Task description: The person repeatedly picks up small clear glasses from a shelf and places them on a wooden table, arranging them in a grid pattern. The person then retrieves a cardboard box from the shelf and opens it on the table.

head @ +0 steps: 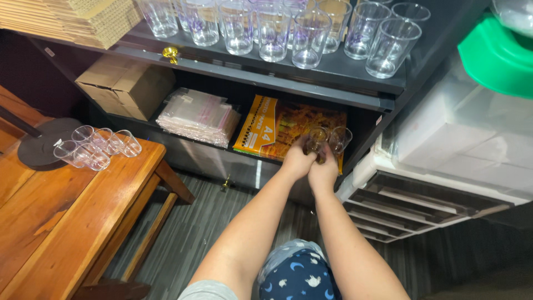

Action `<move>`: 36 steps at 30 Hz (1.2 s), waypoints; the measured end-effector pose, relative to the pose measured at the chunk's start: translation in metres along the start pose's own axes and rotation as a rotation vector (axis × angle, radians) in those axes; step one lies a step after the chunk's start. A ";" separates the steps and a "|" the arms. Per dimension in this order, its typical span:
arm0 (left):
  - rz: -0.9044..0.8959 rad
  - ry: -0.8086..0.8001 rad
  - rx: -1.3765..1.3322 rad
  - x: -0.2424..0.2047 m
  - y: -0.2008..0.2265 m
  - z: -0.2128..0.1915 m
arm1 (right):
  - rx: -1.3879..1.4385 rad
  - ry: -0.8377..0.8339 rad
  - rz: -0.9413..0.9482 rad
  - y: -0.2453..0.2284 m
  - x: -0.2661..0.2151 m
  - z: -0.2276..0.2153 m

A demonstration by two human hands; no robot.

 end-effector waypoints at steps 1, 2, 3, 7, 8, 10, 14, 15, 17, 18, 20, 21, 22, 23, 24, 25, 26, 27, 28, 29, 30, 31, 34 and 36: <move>-0.005 -0.003 0.002 0.003 -0.005 0.001 | -0.002 -0.001 0.006 0.001 -0.001 -0.001; -0.006 -0.001 0.002 0.006 -0.009 0.002 | -0.011 -0.013 0.021 0.002 -0.002 -0.001; -0.003 0.004 0.002 0.010 -0.011 0.002 | -0.017 -0.023 0.033 0.001 -0.001 0.000; -0.023 -0.011 -0.002 0.007 -0.019 0.004 | -0.023 -0.068 0.080 0.010 -0.001 0.003; -0.029 -0.020 -0.030 0.005 -0.018 0.004 | -0.015 -0.068 0.071 0.009 -0.003 0.003; -0.035 -0.027 -0.058 -0.003 -0.015 0.000 | -0.007 -0.068 0.061 0.011 -0.005 0.004; -0.016 -0.004 -0.074 -0.013 -0.017 -0.003 | 0.075 -0.046 0.057 0.004 -0.016 0.004; -0.013 0.013 -0.085 -0.012 -0.021 -0.004 | 0.109 -0.038 0.055 -0.002 -0.021 0.004; 0.000 0.016 -0.105 -0.030 -0.015 -0.014 | 0.146 -0.039 0.056 -0.001 -0.024 0.010; 0.011 0.019 -0.127 -0.040 -0.013 -0.019 | 0.180 -0.042 0.058 0.000 -0.026 0.014; 0.042 0.042 -0.197 -0.043 -0.020 -0.023 | 0.260 -0.040 0.046 -0.020 -0.039 0.010; 0.073 0.064 -0.266 -0.044 -0.023 -0.026 | 0.339 -0.037 0.035 -0.031 -0.045 0.009; 0.074 0.069 -0.267 -0.047 -0.025 -0.029 | 0.342 -0.042 0.033 -0.035 -0.049 0.011; 0.053 0.084 -0.274 -0.050 -0.029 -0.033 | 0.371 -0.063 0.042 -0.039 -0.055 0.014; 0.033 0.098 -0.282 -0.054 -0.033 -0.036 | 0.400 -0.085 0.051 -0.043 -0.060 0.017; 0.034 0.104 -0.281 -0.059 -0.035 -0.041 | 0.404 -0.089 0.049 -0.046 -0.064 0.020; 0.047 0.120 -0.305 -0.064 -0.036 -0.047 | 0.415 -0.097 0.052 -0.049 -0.069 0.023; 0.061 0.136 -0.329 -0.069 -0.038 -0.052 | 0.425 -0.107 0.055 -0.052 -0.073 0.025; 0.061 0.143 -0.329 -0.072 -0.041 -0.058 | 0.429 -0.113 0.053 -0.051 -0.076 0.030; 0.065 0.164 -0.327 -0.076 -0.043 -0.065 | 0.413 -0.126 0.032 -0.051 -0.079 0.036; 0.069 0.185 -0.326 -0.079 -0.045 -0.073 | 0.398 -0.140 0.010 -0.051 -0.082 0.041; 0.070 0.191 -0.325 -0.087 -0.045 -0.081 | 0.402 -0.144 0.007 -0.056 -0.088 0.043; 0.026 0.236 -0.245 -0.108 -0.053 -0.105 | 0.433 -0.187 -0.008 -0.078 -0.108 0.049; -0.017 0.280 -0.210 -0.118 -0.062 -0.122 | 0.430 -0.223 -0.020 -0.102 -0.124 0.053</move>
Point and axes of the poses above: each hand's wrist, its own x-axis towards the middle knuckle, its own z-axis out of the palm, y = z × x, the point moved 5 cm from there along x, towards the middle knuckle, and after that the axes turned 8 degrees about -z, right-handed, at the moved point
